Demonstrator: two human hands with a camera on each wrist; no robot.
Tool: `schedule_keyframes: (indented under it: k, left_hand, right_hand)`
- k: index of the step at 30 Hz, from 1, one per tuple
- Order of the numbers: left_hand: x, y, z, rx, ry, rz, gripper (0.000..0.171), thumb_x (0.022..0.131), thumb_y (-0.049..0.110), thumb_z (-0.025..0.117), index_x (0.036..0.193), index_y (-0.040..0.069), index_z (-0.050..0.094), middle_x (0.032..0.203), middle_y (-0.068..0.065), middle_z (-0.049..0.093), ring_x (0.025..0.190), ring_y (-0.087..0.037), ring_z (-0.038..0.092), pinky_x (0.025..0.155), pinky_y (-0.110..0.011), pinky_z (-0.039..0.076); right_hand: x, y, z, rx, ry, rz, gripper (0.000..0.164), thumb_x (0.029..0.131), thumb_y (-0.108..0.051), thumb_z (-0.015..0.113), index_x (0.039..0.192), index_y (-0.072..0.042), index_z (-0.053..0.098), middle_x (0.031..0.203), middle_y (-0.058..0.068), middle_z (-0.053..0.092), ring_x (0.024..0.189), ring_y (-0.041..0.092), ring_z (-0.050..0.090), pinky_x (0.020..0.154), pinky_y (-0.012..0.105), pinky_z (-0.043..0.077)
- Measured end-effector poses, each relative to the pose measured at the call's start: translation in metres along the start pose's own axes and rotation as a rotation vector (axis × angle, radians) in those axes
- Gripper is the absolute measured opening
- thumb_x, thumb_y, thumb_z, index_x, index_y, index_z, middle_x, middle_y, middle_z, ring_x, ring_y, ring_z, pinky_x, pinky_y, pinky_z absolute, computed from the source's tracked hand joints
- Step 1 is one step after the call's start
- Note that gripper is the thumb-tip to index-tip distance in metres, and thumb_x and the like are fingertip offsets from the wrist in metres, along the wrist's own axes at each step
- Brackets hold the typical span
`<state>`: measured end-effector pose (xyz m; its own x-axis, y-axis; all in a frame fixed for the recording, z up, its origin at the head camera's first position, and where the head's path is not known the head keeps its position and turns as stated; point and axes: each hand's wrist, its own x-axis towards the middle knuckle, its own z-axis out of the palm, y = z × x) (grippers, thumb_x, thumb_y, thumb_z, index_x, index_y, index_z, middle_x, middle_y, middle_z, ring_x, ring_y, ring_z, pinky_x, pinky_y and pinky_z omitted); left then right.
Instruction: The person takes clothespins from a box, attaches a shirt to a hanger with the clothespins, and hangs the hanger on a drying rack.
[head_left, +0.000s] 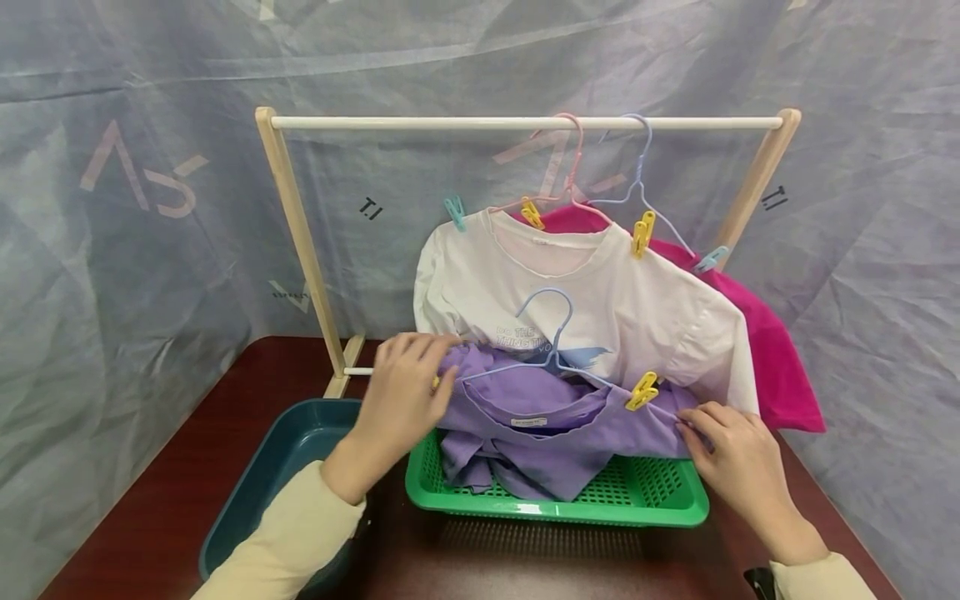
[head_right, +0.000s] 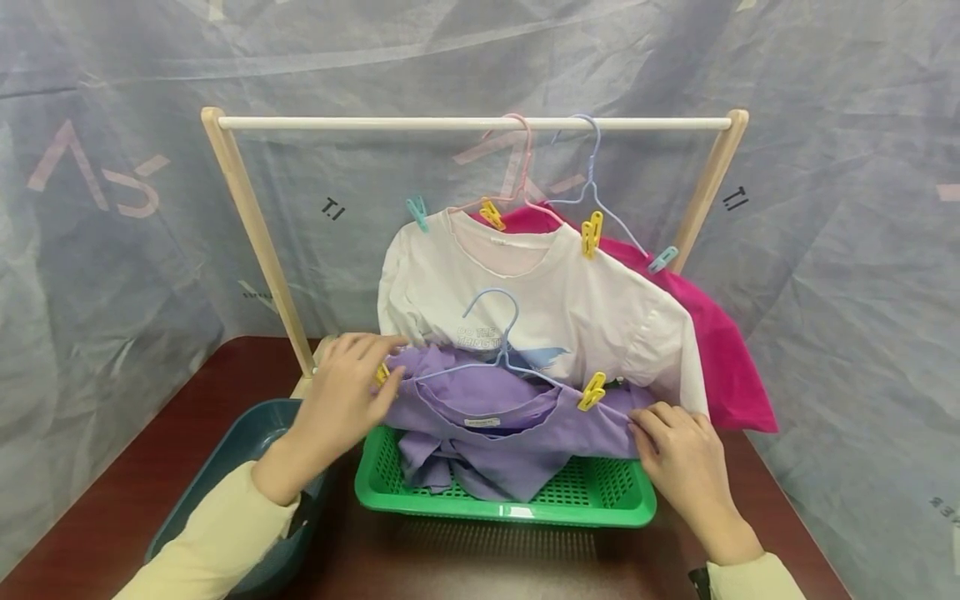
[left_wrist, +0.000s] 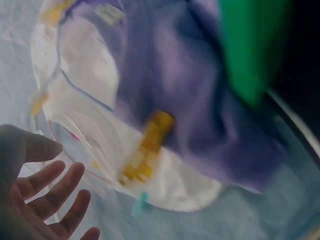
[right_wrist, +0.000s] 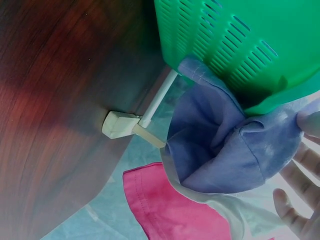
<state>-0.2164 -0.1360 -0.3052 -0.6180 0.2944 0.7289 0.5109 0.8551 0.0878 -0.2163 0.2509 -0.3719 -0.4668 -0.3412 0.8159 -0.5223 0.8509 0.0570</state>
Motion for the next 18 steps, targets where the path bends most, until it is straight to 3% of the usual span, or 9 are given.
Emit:
schedule_keyframes:
  k: [4, 9, 13, 18]
  left_hand:
    - [-0.012, -0.020, -0.002, 0.004, 0.004, -0.061, 0.030, 0.080, 0.014, 0.066, 0.109, 0.010, 0.061, 0.098, -0.008, 0.065, 0.093, -0.029, 0.053, 0.084, -0.048, 0.039]
    - [-0.026, -0.038, -0.001, 0.038, -0.047, -0.138, 0.032, 0.078, 0.013, 0.068, 0.109, 0.010, 0.060, 0.098, -0.009, 0.064, 0.092, -0.032, 0.053, 0.080, -0.049, 0.039]
    - [-0.034, -0.045, 0.002, 0.044, -0.105, -0.183, 0.030, 0.079, 0.015, 0.069, 0.108, 0.011, 0.061, 0.097, -0.008, 0.064, 0.092, -0.032, 0.053, 0.080, -0.049, 0.039]
    - [-0.042, -0.048, 0.008, 0.036, -0.181, -0.186, 0.028, 0.080, 0.017, 0.068, 0.106, 0.010, 0.061, 0.095, -0.007, 0.064, 0.091, -0.032, 0.053, 0.078, -0.047, 0.039]
  right_hand:
    - [0.000, 0.000, 0.000, 0.000, -0.002, 0.001, 0.052, 0.095, -0.044, 0.038, 0.080, -0.005, 0.068, 0.070, 0.004, 0.063, 0.064, 0.029, 0.058, 0.065, 0.039, 0.038]
    - [0.000, 0.000, 0.000, -0.002, -0.001, 0.002, 0.052, 0.095, -0.044, 0.037, 0.079, -0.005, 0.067, 0.070, 0.004, 0.063, 0.064, 0.029, 0.058, 0.064, 0.040, 0.038]
    - [0.000, 0.000, 0.000, -0.003, -0.001, 0.003, 0.052, 0.095, -0.044, 0.037, 0.079, -0.005, 0.067, 0.070, 0.005, 0.063, 0.065, 0.030, 0.058, 0.065, 0.040, 0.038]
    - [-0.001, 0.000, 0.000, -0.001, 0.000, 0.000, 0.052, 0.095, -0.044, 0.036, 0.079, -0.005, 0.067, 0.070, 0.004, 0.063, 0.065, 0.030, 0.058, 0.064, 0.040, 0.038]
